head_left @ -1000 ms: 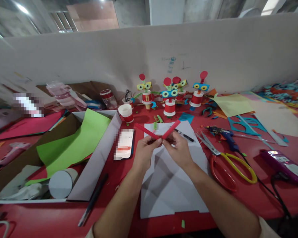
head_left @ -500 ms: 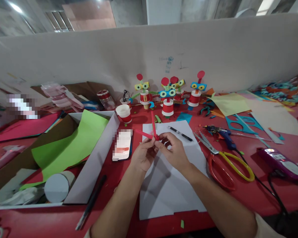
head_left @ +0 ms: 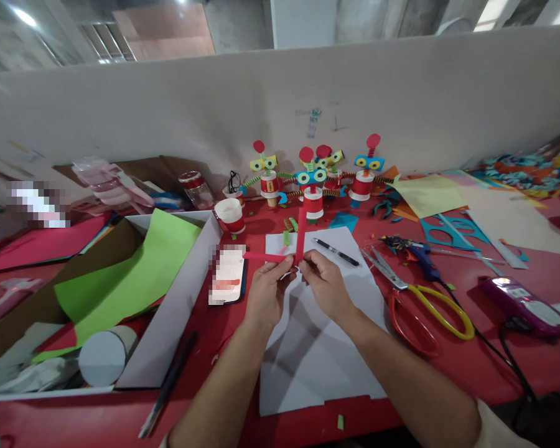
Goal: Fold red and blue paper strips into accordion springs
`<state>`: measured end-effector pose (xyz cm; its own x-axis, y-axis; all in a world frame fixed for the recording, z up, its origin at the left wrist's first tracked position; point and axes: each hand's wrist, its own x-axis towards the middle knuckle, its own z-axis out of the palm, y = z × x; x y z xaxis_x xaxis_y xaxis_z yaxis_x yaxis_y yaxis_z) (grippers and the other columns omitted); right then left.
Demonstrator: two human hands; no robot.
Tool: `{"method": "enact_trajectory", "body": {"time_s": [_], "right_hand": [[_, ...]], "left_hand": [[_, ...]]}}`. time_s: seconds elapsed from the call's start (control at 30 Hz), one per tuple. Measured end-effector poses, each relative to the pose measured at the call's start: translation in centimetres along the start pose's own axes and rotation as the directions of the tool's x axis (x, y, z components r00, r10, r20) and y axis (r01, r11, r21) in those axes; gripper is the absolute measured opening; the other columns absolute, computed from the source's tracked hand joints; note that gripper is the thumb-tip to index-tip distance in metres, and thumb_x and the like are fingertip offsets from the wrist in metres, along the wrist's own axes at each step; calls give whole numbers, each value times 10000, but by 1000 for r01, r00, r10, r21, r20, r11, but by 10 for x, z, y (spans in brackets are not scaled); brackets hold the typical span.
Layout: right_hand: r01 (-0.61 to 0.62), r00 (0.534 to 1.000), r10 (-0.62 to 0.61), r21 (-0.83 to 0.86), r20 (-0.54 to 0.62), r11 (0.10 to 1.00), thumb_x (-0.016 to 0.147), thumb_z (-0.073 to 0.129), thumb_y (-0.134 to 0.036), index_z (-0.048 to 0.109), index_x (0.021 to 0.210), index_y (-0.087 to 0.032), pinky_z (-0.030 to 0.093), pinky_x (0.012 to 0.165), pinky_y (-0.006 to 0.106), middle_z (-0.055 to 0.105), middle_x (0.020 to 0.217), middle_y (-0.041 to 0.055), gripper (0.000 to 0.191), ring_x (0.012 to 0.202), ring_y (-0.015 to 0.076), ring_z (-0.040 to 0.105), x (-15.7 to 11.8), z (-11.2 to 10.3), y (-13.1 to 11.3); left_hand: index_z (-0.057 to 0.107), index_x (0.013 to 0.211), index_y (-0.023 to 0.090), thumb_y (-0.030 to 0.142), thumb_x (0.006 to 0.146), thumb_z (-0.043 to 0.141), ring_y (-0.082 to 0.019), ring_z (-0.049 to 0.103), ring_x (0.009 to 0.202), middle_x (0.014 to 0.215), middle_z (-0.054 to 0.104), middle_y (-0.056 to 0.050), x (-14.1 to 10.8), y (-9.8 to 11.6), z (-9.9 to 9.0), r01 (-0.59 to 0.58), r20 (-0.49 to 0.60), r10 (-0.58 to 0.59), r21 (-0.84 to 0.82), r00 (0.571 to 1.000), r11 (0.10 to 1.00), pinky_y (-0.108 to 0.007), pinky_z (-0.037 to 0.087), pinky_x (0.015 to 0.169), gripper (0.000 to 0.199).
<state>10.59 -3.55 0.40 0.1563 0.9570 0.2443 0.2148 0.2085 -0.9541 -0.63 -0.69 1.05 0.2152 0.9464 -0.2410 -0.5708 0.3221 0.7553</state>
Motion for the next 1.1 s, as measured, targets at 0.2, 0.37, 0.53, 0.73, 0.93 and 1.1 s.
{"method": "enact_trajectory", "body": {"time_s": [0.2, 0.37, 0.53, 0.73, 0.93, 1.1], "right_hand": [[-41, 999, 43, 141, -13, 989, 811, 537, -321, 521, 722, -219, 373, 553, 251, 472, 605, -46, 136, 567, 125, 441, 2, -1, 0], [-32, 999, 36, 100, -38, 994, 818, 529, -319, 503, 686, -217, 357, 542, 251, 454, 576, -49, 169, 552, 122, 425, 2, -3, -3], [-18, 999, 19, 11, -46, 1000, 844, 503, -310, 546, 750, -205, 403, 571, 265, 581, 675, -8, 147, 603, 136, 508, -1, -1, -4], [8, 991, 1, 62, -137, 998, 798, 579, -284, 562, 878, -218, 463, 605, 269, 624, 847, 18, 105, 715, 153, 582, 0, 1, 0], [-6, 995, 25, 203, -93, 979, 774, 612, -273, 611, 835, -213, 470, 614, 265, 610, 770, -8, 85, 667, 133, 558, 4, -2, 0], [-24, 992, 54, 245, -114, 969, 747, 646, -272, 627, 774, -206, 441, 590, 254, 607, 733, -18, 74, 621, 117, 523, 5, -2, 2]], "left_hand": [[736, 668, 127, 223, 550, 842, -112, 638, 656, 697, 723, -41, 0, -4, 1, -82, -9, 82, 8, 997, 997, -248, 518, 706, 185], [748, 699, 140, 224, 573, 832, -131, 656, 699, 725, 737, -47, -2, -6, 1, -144, 41, 141, 80, 989, 986, -273, 527, 755, 173], [745, 700, 144, 202, 600, 808, -141, 664, 706, 721, 735, -43, -3, -4, 2, -159, 48, 155, 108, 987, 981, -289, 530, 760, 132], [749, 725, 146, 196, 593, 805, -145, 662, 739, 756, 741, -50, -2, -3, 3, -146, 39, 143, 85, 989, 986, -288, 515, 782, 152], [746, 685, 138, 200, 575, 812, -112, 622, 671, 687, 717, -33, 0, -2, 0, -130, 12, 130, 145, 991, 981, -243, 494, 713, 143], [750, 711, 142, 217, 577, 812, -121, 626, 701, 726, 726, -40, 0, -2, -1, -111, 32, 108, 130, 994, 985, -255, 490, 732, 166]]}}
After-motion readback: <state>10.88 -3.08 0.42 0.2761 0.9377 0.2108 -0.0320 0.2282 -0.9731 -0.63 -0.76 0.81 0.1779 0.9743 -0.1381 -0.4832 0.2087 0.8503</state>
